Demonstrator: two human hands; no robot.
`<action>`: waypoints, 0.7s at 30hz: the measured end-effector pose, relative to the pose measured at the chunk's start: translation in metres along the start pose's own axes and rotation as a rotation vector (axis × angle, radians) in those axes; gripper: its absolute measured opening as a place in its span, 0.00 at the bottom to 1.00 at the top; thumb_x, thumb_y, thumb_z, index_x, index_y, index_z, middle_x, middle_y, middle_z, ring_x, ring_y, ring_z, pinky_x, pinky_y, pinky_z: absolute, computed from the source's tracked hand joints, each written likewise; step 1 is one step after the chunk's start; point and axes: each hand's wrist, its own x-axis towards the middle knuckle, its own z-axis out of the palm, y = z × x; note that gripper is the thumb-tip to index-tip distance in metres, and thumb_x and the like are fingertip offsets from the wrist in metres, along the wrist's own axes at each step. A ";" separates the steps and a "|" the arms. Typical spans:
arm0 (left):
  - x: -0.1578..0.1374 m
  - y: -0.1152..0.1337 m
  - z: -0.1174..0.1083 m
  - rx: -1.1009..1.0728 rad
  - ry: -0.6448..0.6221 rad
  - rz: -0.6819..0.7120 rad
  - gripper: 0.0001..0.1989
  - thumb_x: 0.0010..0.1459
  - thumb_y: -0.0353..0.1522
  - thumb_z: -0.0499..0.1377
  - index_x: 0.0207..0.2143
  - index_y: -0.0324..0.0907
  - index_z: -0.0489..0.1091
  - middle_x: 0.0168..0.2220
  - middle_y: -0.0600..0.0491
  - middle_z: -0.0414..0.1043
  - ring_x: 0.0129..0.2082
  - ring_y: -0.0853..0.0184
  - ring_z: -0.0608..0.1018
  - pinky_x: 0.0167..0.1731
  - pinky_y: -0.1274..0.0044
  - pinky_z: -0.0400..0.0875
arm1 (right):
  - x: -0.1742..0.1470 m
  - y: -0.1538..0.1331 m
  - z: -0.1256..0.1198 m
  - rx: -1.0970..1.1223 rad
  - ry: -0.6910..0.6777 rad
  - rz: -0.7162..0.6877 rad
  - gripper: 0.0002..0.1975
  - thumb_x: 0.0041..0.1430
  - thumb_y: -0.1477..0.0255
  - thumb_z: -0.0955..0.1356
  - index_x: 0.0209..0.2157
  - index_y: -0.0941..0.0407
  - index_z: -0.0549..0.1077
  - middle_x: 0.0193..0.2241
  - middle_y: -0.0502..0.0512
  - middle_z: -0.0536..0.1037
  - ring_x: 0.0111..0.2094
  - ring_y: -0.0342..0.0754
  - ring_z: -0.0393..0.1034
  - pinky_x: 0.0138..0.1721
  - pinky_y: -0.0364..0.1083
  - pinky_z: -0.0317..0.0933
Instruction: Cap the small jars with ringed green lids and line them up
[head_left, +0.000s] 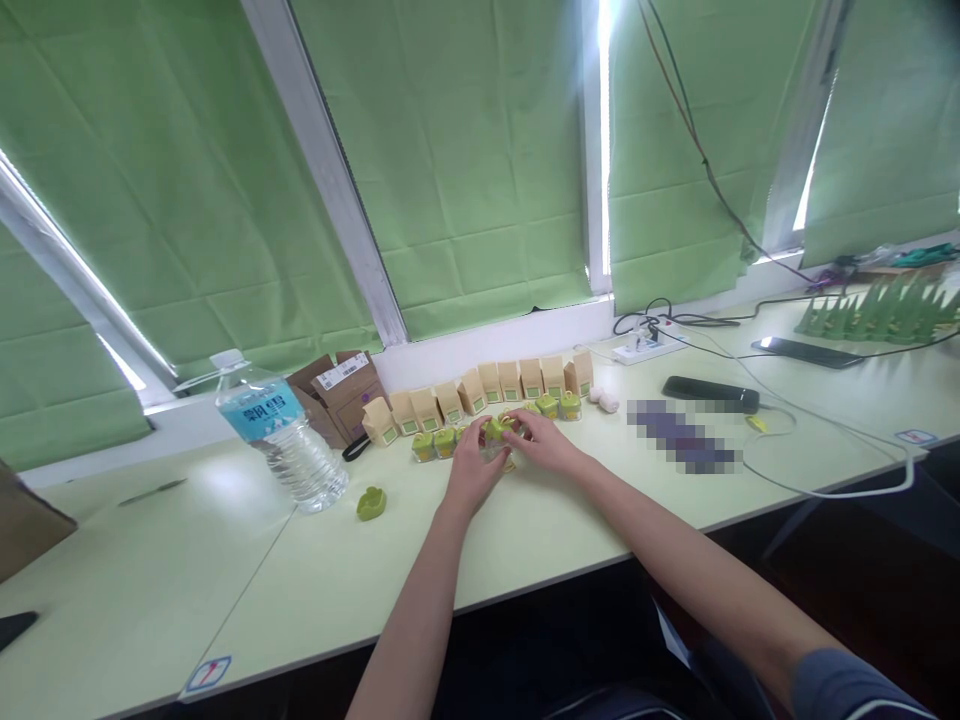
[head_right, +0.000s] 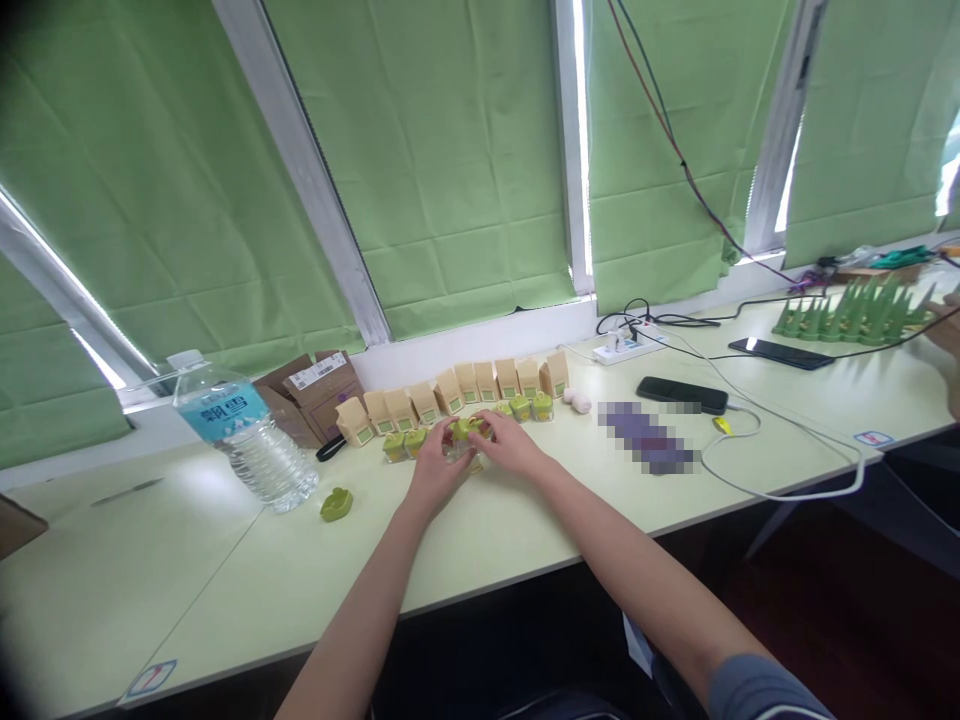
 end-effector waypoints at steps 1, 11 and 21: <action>0.000 0.000 0.000 0.000 0.000 0.000 0.27 0.53 0.35 0.65 0.55 0.45 0.64 0.45 0.47 0.71 0.41 0.62 0.74 0.46 0.68 0.70 | 0.000 0.000 0.000 0.000 0.006 0.003 0.17 0.63 0.63 0.66 0.51 0.54 0.71 0.39 0.56 0.74 0.36 0.46 0.69 0.38 0.46 0.66; 0.000 -0.002 0.001 -0.013 -0.036 0.033 0.28 0.54 0.34 0.64 0.57 0.46 0.64 0.50 0.47 0.71 0.42 0.62 0.74 0.46 0.67 0.71 | 0.005 0.000 -0.004 -0.053 0.117 -0.018 0.10 0.65 0.65 0.64 0.37 0.55 0.74 0.34 0.54 0.75 0.37 0.48 0.68 0.36 0.45 0.62; 0.000 -0.003 0.002 -0.029 -0.052 0.023 0.28 0.55 0.34 0.63 0.58 0.47 0.63 0.50 0.48 0.71 0.44 0.62 0.74 0.48 0.66 0.70 | 0.004 0.000 -0.005 -0.053 0.173 0.009 0.11 0.65 0.65 0.63 0.38 0.55 0.74 0.35 0.54 0.76 0.35 0.48 0.68 0.36 0.46 0.62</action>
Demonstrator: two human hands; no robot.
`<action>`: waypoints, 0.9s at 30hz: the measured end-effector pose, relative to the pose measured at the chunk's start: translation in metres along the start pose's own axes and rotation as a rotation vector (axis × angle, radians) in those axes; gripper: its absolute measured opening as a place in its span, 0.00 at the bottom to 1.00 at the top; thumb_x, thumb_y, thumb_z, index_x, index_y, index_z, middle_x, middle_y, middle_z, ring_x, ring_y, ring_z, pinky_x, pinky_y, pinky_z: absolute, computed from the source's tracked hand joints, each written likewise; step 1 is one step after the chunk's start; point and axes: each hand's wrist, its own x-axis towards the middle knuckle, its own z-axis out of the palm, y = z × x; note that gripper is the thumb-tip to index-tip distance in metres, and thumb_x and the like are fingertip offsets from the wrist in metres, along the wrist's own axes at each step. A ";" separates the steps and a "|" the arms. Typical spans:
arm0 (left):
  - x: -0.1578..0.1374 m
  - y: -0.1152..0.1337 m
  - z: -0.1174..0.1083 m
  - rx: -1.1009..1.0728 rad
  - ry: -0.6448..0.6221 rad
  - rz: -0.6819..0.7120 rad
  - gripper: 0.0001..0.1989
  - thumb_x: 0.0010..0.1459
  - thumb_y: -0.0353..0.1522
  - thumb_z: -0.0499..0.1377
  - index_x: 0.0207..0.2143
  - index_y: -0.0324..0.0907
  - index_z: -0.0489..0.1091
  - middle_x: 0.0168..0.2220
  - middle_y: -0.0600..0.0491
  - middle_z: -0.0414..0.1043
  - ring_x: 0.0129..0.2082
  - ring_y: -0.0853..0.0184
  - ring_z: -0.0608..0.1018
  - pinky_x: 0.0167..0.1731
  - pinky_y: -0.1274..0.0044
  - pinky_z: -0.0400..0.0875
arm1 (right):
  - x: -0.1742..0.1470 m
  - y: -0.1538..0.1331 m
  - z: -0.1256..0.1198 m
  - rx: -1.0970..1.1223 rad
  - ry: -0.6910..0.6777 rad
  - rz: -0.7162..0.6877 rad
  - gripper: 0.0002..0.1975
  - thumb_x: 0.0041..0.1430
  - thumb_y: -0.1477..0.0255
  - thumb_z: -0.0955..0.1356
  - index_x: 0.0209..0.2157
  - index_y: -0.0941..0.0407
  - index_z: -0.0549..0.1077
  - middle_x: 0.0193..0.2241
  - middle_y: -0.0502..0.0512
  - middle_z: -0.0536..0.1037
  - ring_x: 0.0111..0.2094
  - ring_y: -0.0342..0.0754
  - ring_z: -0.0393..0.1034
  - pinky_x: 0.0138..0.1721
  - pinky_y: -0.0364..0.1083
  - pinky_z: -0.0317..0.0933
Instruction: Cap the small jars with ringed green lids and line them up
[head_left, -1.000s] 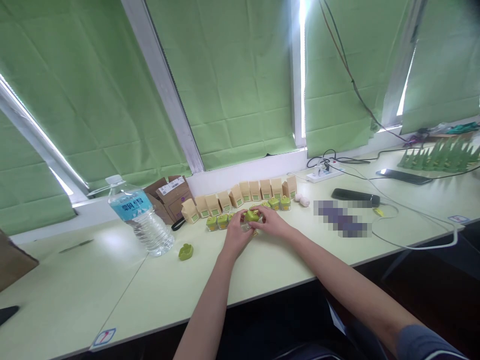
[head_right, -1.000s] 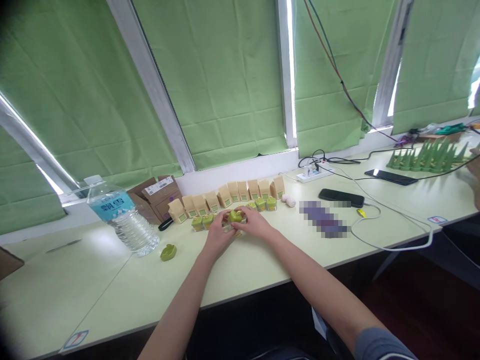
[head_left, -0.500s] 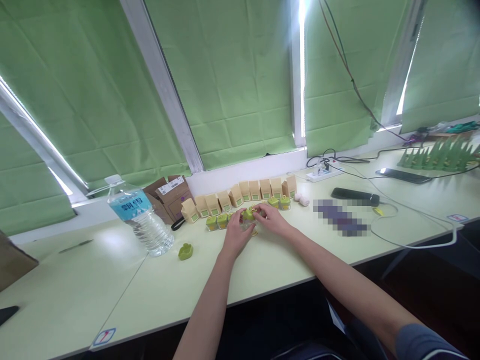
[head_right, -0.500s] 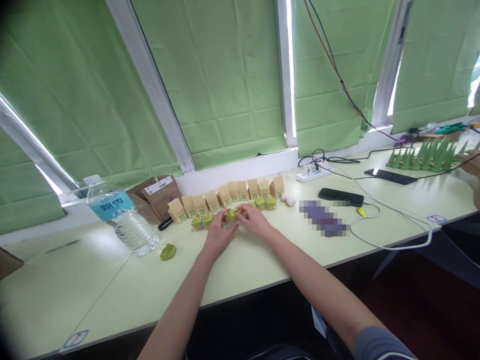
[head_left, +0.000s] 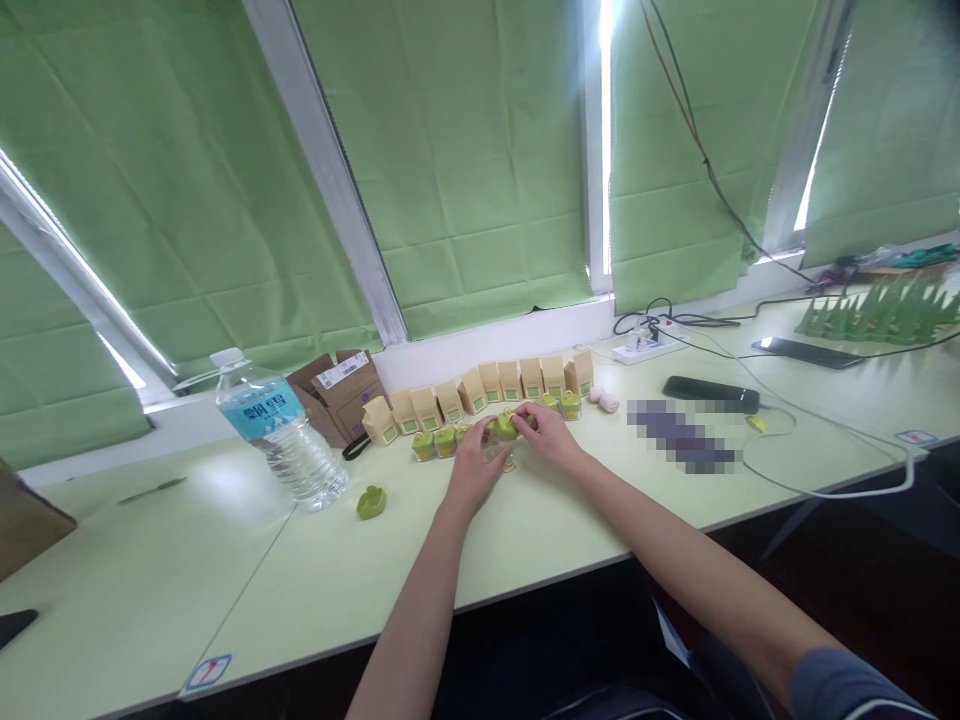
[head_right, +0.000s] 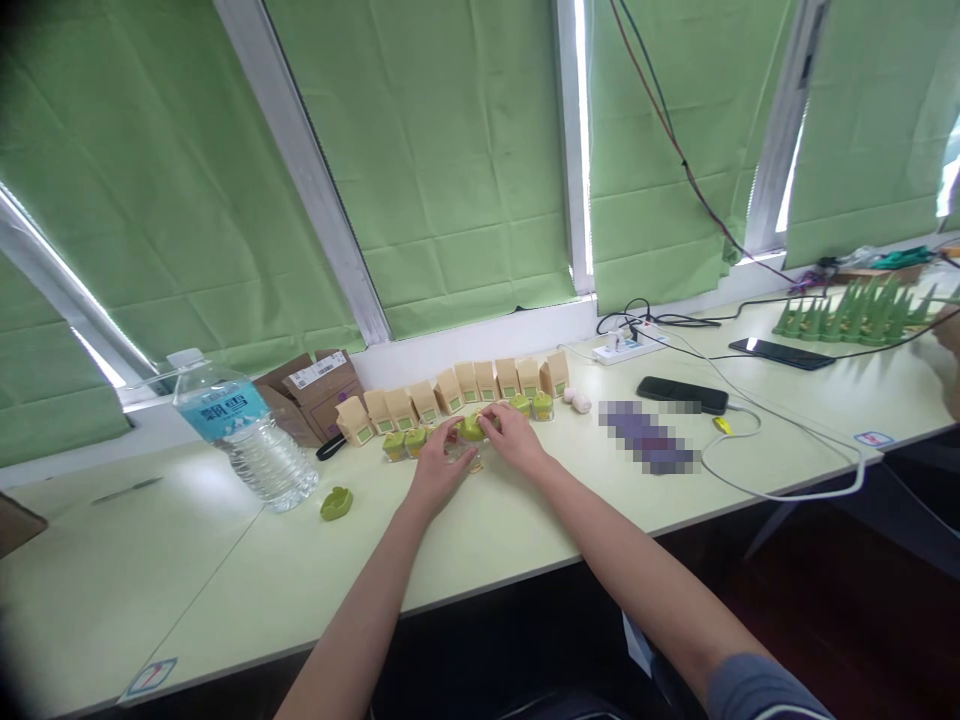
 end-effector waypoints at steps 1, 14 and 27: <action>0.000 0.000 0.000 -0.001 0.000 -0.002 0.28 0.55 0.34 0.63 0.58 0.47 0.63 0.50 0.48 0.71 0.44 0.62 0.74 0.48 0.66 0.70 | 0.000 0.000 0.000 -0.001 0.001 0.002 0.11 0.65 0.64 0.63 0.38 0.55 0.74 0.35 0.54 0.76 0.35 0.48 0.68 0.36 0.46 0.62; 0.000 -0.005 0.002 0.006 0.000 0.005 0.28 0.55 0.34 0.63 0.58 0.48 0.64 0.49 0.49 0.71 0.44 0.62 0.74 0.47 0.67 0.71 | 0.001 0.000 0.000 0.028 -0.001 -0.016 0.10 0.64 0.66 0.64 0.39 0.54 0.74 0.34 0.54 0.76 0.35 0.48 0.68 0.37 0.46 0.62; 0.000 -0.004 0.000 -0.001 -0.031 0.060 0.29 0.53 0.29 0.65 0.57 0.50 0.66 0.51 0.50 0.70 0.46 0.62 0.73 0.48 0.68 0.69 | 0.000 -0.001 0.001 0.040 -0.035 -0.039 0.11 0.65 0.66 0.63 0.38 0.55 0.75 0.35 0.54 0.76 0.34 0.46 0.67 0.35 0.45 0.60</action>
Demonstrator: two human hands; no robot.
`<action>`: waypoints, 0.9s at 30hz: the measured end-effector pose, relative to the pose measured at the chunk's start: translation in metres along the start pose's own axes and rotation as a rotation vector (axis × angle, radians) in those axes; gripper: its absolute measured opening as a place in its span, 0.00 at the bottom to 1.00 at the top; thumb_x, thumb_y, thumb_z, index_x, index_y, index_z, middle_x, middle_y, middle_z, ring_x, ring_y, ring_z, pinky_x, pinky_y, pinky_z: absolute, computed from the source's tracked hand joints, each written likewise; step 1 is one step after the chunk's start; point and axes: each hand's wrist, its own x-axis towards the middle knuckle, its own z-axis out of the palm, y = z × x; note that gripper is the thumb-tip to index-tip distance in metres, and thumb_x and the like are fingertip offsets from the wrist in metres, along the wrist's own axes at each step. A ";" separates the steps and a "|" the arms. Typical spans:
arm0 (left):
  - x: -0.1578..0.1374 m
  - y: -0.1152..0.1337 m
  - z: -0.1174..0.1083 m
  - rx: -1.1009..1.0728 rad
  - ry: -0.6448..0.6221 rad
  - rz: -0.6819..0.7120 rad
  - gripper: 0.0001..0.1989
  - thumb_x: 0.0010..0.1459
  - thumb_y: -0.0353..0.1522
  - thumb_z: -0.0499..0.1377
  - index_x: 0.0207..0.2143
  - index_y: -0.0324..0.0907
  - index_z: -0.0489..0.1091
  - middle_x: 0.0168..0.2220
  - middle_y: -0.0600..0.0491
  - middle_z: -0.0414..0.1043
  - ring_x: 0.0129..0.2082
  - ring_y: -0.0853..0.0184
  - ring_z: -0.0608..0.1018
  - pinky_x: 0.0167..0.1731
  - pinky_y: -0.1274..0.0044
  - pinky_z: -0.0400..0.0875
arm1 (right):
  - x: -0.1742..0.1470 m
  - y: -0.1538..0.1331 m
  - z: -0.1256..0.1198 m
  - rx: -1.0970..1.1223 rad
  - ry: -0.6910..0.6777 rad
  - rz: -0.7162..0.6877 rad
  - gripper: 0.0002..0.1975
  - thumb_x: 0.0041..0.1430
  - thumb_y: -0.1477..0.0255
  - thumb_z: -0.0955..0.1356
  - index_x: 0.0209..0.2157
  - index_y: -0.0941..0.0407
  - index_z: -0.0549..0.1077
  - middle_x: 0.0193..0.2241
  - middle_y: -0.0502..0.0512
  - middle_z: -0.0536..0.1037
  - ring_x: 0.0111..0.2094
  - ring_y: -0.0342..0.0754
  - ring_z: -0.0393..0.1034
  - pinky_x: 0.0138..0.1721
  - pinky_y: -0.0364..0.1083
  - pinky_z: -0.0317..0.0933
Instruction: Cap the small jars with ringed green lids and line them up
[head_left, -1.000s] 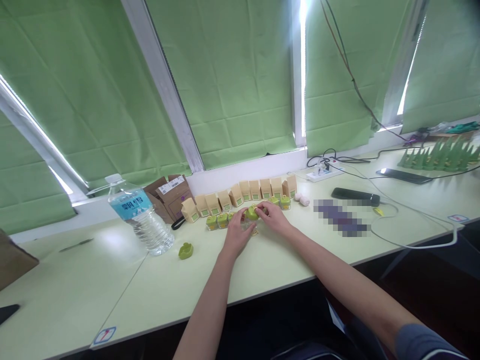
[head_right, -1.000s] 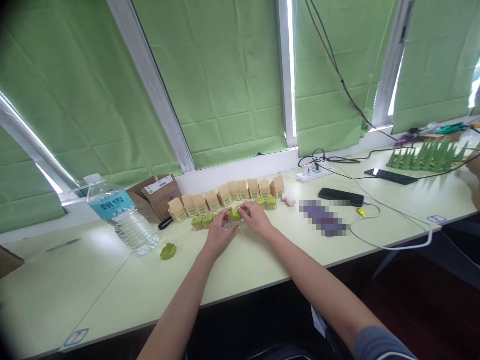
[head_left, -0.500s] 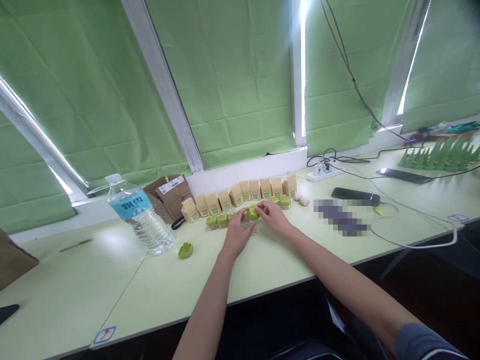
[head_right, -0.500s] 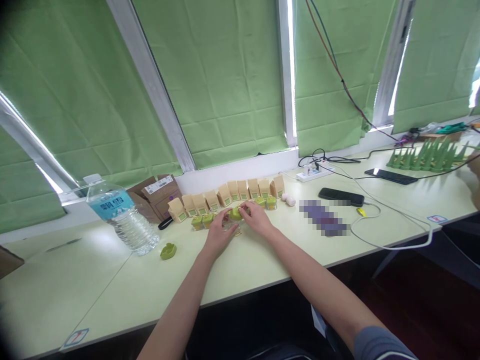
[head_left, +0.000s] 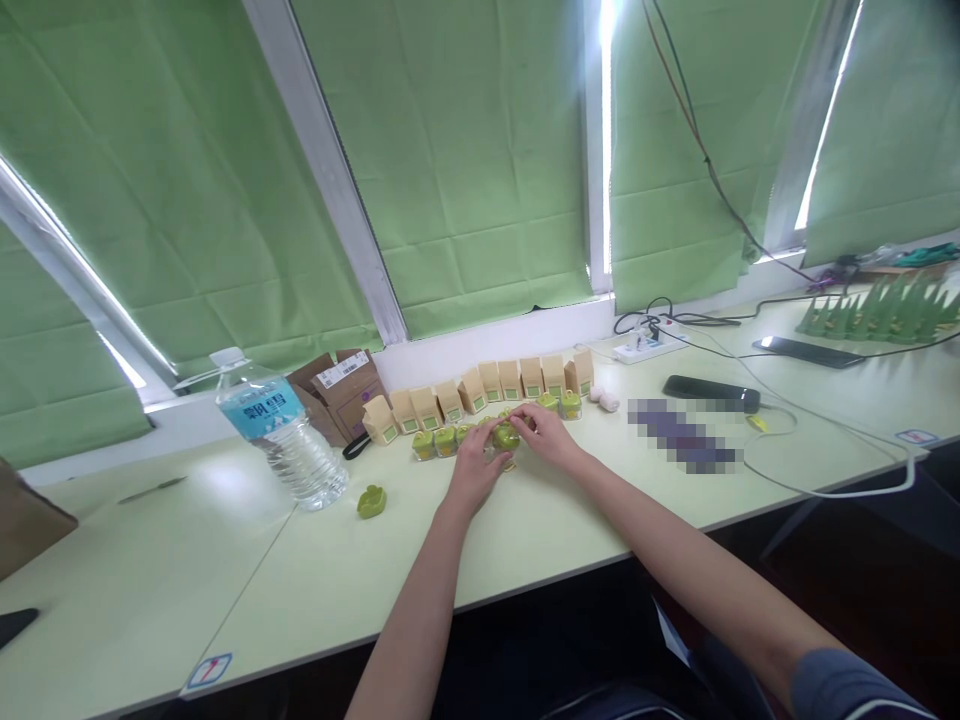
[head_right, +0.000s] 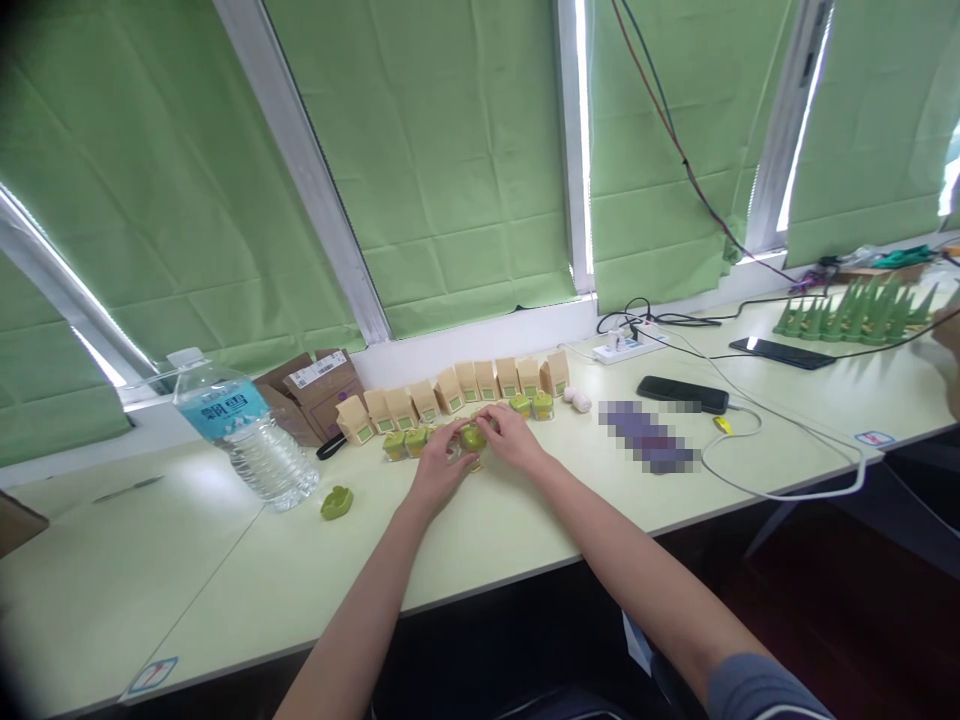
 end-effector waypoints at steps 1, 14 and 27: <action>0.000 0.000 0.000 -0.005 0.009 0.005 0.28 0.52 0.29 0.65 0.56 0.50 0.67 0.50 0.50 0.71 0.46 0.62 0.74 0.48 0.68 0.69 | 0.000 0.000 0.000 -0.003 -0.003 -0.001 0.11 0.65 0.66 0.63 0.38 0.55 0.75 0.35 0.54 0.76 0.33 0.46 0.66 0.35 0.45 0.60; 0.005 0.003 -0.002 -0.160 0.219 -0.143 0.18 0.56 0.41 0.63 0.47 0.44 0.71 0.44 0.47 0.73 0.42 0.63 0.76 0.42 0.72 0.71 | -0.005 -0.006 -0.002 0.063 -0.088 0.060 0.14 0.61 0.66 0.66 0.47 0.53 0.69 0.38 0.52 0.75 0.27 0.42 0.67 0.35 0.46 0.64; 0.005 0.005 -0.002 -0.510 0.082 -0.271 0.23 0.56 0.46 0.62 0.47 0.42 0.67 0.37 0.51 0.71 0.35 0.67 0.77 0.35 0.75 0.72 | -0.007 -0.006 -0.001 0.086 -0.179 -0.044 0.24 0.52 0.63 0.73 0.48 0.53 0.66 0.48 0.57 0.70 0.29 0.41 0.69 0.36 0.47 0.68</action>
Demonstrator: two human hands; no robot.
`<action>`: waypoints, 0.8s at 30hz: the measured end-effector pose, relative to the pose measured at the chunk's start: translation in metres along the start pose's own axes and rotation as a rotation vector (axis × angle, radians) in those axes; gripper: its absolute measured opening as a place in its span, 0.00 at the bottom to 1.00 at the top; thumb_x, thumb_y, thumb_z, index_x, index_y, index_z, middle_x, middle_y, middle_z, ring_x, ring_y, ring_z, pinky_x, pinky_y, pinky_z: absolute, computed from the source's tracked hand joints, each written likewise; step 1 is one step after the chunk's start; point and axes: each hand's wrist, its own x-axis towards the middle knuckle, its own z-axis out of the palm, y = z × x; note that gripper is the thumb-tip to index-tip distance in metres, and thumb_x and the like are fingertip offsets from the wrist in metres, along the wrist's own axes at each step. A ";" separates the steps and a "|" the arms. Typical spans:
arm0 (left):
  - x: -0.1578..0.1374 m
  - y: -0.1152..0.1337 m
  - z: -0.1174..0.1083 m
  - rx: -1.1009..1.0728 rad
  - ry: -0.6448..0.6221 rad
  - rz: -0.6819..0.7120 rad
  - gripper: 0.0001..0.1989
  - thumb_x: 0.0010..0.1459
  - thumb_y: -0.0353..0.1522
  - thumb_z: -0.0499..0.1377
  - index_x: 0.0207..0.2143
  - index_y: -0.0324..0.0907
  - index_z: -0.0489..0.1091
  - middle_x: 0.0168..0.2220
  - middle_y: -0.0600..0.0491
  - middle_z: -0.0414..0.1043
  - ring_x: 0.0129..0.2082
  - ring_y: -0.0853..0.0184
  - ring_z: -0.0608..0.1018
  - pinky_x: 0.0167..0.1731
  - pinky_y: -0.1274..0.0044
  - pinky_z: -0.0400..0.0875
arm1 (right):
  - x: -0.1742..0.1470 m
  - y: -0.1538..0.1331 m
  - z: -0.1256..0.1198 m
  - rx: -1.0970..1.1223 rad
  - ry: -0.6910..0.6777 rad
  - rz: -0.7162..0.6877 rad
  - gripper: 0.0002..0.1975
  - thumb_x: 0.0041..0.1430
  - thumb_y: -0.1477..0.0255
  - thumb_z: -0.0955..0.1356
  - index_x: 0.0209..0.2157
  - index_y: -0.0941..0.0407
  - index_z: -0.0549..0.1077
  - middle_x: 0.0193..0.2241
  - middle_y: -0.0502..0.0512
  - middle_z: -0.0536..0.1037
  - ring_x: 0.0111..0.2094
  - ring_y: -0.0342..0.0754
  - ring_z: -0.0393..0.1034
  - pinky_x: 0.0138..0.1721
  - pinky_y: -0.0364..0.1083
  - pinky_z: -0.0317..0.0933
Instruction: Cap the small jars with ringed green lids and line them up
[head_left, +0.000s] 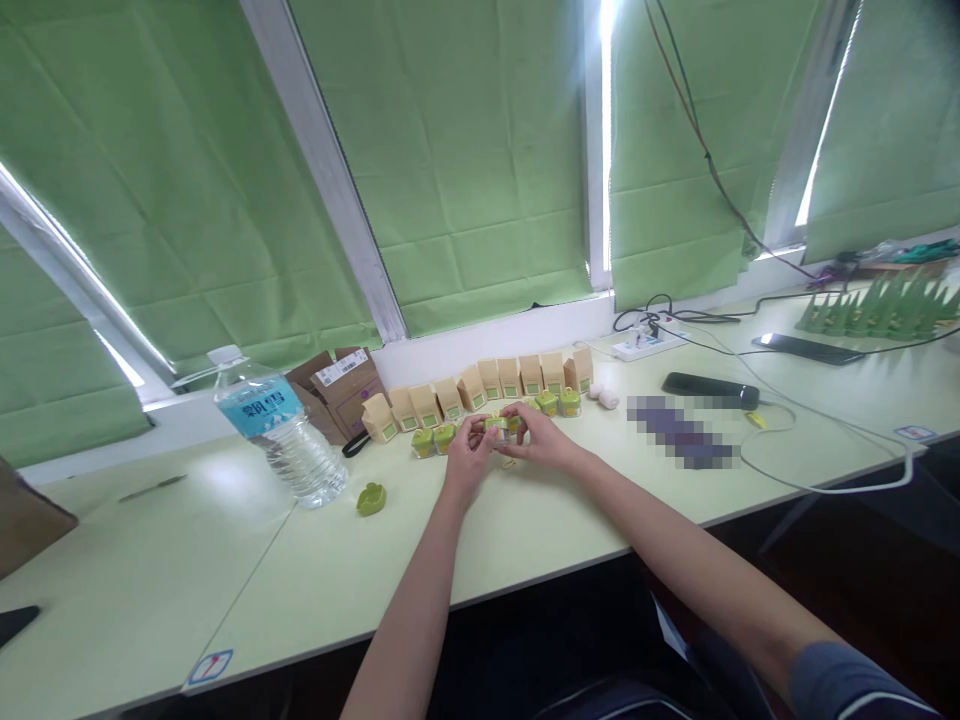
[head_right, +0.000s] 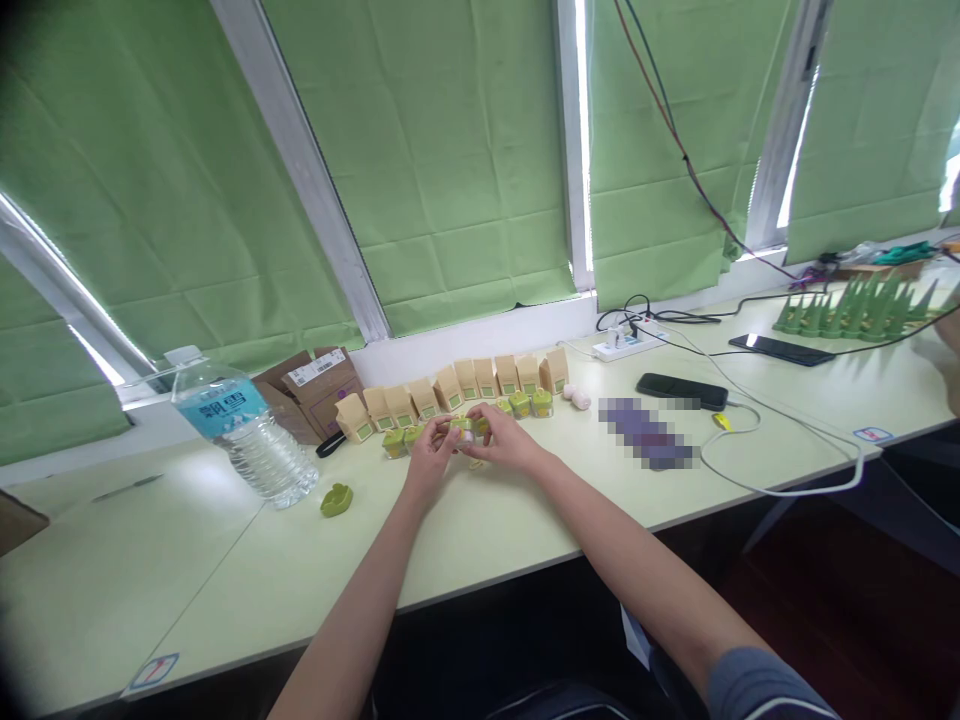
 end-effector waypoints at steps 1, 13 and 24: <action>-0.001 0.002 0.000 0.007 -0.021 0.001 0.24 0.56 0.46 0.62 0.49 0.42 0.66 0.39 0.50 0.71 0.35 0.67 0.77 0.36 0.75 0.72 | 0.000 -0.001 0.000 -0.011 0.021 -0.010 0.24 0.52 0.62 0.73 0.48 0.54 0.66 0.48 0.57 0.71 0.29 0.41 0.68 0.36 0.47 0.68; -0.010 0.013 0.004 0.156 -0.055 0.040 0.27 0.56 0.46 0.62 0.53 0.44 0.62 0.44 0.50 0.69 0.36 0.67 0.75 0.38 0.74 0.70 | 0.000 -0.008 -0.001 -0.016 0.060 -0.013 0.20 0.48 0.65 0.73 0.42 0.55 0.69 0.40 0.54 0.74 0.28 0.41 0.67 0.32 0.44 0.63; -0.008 0.007 0.000 0.261 -0.101 0.076 0.24 0.61 0.49 0.55 0.53 0.44 0.61 0.41 0.50 0.71 0.37 0.65 0.73 0.41 0.72 0.67 | 0.002 -0.008 -0.006 -0.083 0.022 -0.023 0.21 0.50 0.58 0.73 0.41 0.55 0.71 0.30 0.49 0.73 0.24 0.41 0.62 0.27 0.42 0.57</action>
